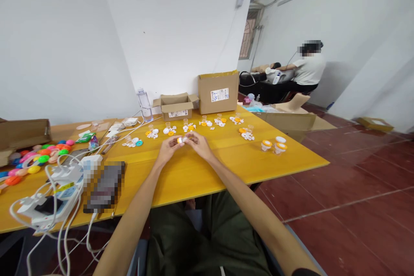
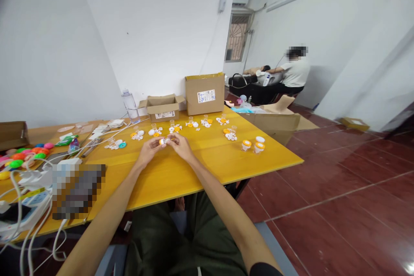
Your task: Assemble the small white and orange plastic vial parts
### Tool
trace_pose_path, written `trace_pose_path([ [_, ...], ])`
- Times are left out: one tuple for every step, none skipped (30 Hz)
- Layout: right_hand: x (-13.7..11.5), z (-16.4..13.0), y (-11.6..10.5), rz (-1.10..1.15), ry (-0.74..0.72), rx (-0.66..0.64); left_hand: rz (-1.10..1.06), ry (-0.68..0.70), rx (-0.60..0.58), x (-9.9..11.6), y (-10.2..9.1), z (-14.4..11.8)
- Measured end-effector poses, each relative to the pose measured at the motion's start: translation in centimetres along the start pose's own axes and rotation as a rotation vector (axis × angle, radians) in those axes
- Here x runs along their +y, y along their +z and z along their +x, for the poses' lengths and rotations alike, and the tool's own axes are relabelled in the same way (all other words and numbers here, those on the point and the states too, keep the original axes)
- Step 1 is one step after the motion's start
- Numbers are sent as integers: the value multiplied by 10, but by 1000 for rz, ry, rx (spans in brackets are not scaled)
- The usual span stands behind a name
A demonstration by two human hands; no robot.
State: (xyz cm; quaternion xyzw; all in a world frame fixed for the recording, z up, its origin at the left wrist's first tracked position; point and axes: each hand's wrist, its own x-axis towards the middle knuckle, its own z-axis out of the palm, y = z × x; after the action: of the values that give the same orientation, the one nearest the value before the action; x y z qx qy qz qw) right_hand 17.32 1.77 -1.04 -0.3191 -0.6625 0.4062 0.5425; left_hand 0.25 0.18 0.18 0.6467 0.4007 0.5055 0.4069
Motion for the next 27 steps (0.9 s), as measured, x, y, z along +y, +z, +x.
trace_pose_path([
  [0, 0, 0, 5, -2, -3, 4, -3, -1, 1, 0, -1],
  [0, 0, -1, 9, -4, -5, 10, -5, -3, 1, 0, -1],
  [0, 0, -1, 9, -7, -6, 16, -5, -4, 1, 0, -1],
  [0, 0, -1, 8, -10, -6, 21, -5, -6, 0, 0, -1],
  [-1, -1, 0, 7, -14, -8, 25, -3, -5, -1, -1, -1],
  [-2, -1, 0, 6, -17, -10, 27, 0, -3, -1, -1, -1],
  [-2, -1, 0, 5, -19, -13, 28, 3, -1, -2, -1, -1],
  [-3, -1, 1, 5, -20, -17, 28, 7, 0, -2, -1, -1],
  [-4, -2, 1, 4, -19, -21, 26, 10, 0, -2, -2, -1],
  [-5, -2, 2, 5, -17, -26, 25, 12, -2, -1, -2, -1],
  [-5, -2, 2, 6, -14, -30, 25, 13, -6, 0, -1, -1],
  [-6, -2, 2, 10, -11, -34, 28, 14, -11, 0, -1, -1],
  [-6, -2, 3, 13, -9, -38, 32, 14, -15, 1, -1, -2],
  [-6, -2, 3, 14, -7, -39, 37, 14, -18, 2, -1, -2],
  [-5, -2, 3, 13, -5, -39, 41, 13, -20, 3, 0, -2],
  [-5, -2, 3, 9, -4, -38, 41, 11, -21, 4, 0, -3],
  [-5, -2, 3, 2, -4, -36, 39, 6, -19, 4, 0, -3],
  [-4, -2, 3, -5, -4, -35, 35, -2, -19, 4, 0, -3],
  [-4, -2, 3, -12, -6, -33, 31, -12, -21, 5, 0, -3],
  [-4, -2, 3, -17, -7, -30, 27, -23, -23, 5, 0, -4],
  [-4, -2, 2, -20, -7, -26, 24, -34, -27, 5, 0, -4],
  [-4, -2, 2, -21, -7, -22, 20, -42, -30, 5, 0, -4],
  [-3, -1, 2, -20, -6, -19, 18, -45, -35, 5, 0, -4],
  [-3, -1, 2, -17, -5, -18, 17, -45, -36, 6, 0, -4],
  [-3, -1, 2, -14, -6, -20, 18, -43, -35, 6, 0, -4],
  [-3, -1, 2, -11, -7, -24, 20, -42, -31, 6, 0, -4],
  [-2, -1, 2, -10, -11, -31, 24, -43, -28, 7, 0, -4],
])
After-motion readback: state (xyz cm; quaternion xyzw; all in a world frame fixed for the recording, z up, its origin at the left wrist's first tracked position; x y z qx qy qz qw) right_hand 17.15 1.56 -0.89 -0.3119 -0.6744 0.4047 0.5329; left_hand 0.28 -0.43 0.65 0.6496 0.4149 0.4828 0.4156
